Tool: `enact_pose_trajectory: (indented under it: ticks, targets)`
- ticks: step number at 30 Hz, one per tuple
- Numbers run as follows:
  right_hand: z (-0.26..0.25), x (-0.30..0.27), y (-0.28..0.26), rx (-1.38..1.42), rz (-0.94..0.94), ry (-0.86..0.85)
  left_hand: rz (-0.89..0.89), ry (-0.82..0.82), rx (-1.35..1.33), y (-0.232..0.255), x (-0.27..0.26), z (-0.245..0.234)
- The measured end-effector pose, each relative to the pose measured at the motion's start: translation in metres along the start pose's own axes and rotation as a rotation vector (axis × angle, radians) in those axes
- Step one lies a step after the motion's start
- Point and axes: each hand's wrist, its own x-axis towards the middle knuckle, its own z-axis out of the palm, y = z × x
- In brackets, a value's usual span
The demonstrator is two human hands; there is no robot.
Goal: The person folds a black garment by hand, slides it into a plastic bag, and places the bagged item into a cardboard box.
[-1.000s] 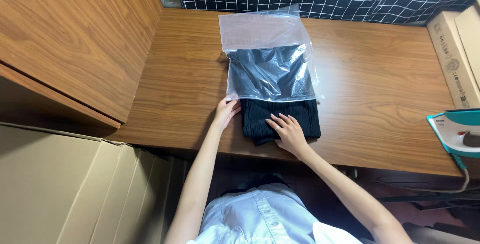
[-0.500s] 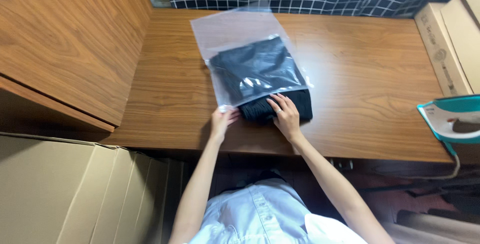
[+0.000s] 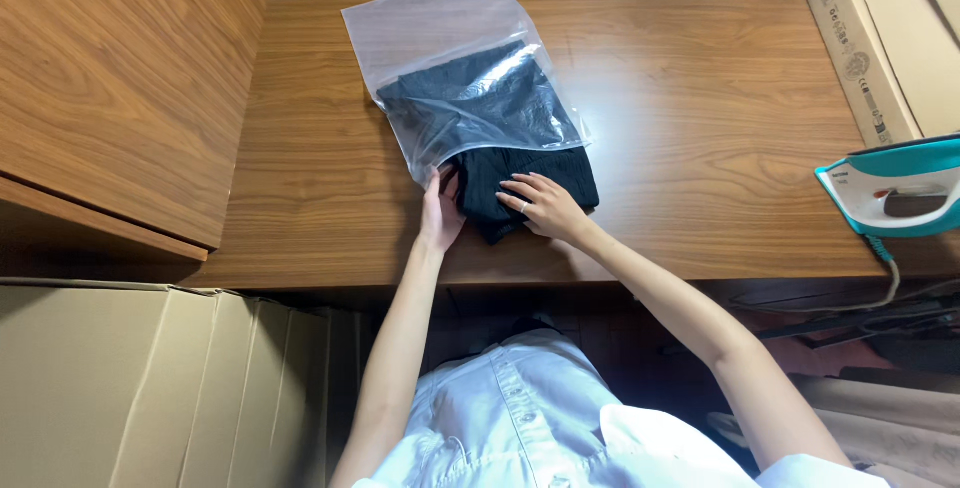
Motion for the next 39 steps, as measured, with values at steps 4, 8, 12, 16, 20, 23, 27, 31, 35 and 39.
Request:
enact_pose_trajectory:
  ticks: [4,8,12,16,20,23,27,31,35,39]
  targets:
    - [-0.007,0.003,0.004,0.030,-0.043,-0.069,-0.027,0.041,0.028,0.004,-0.020,0.023]
    - [-0.010,0.002,0.002,0.060,0.017,-0.159,0.186,0.234,0.749,-0.027,0.053,-0.047]
    - [-0.009,-0.007,-0.015,-0.055,0.265,-0.226,0.367,0.379,1.188,-0.012,0.051,-0.038]
    - [0.000,-0.008,-0.019,0.008,0.366,-0.172,0.140,0.168,0.339,0.007,-0.043,0.055]
    - [-0.029,0.019,-0.034,0.440,0.676,0.326,0.003,0.034,0.140,-0.018,-0.022,0.021]
    - [-0.029,0.025,-0.039,0.418,0.594,0.342,0.016,-0.011,0.281,-0.037,0.001,-0.011]
    - [0.005,0.020,-0.018,0.063,0.354,0.087,-0.017,-0.003,0.472,-0.081,0.096,-0.127]
    - [0.012,0.037,0.005,0.077,0.411,0.135,-0.122,-0.227,0.691,0.012,-0.038,-0.020]
    - [0.017,0.054,0.008,-0.060,0.234,-0.013,0.019,-0.123,0.412,-0.004,-0.008,-0.060]
    - [0.030,0.057,-0.005,-0.116,0.184,0.054,0.146,0.211,0.222,-0.028,0.033,-0.094]
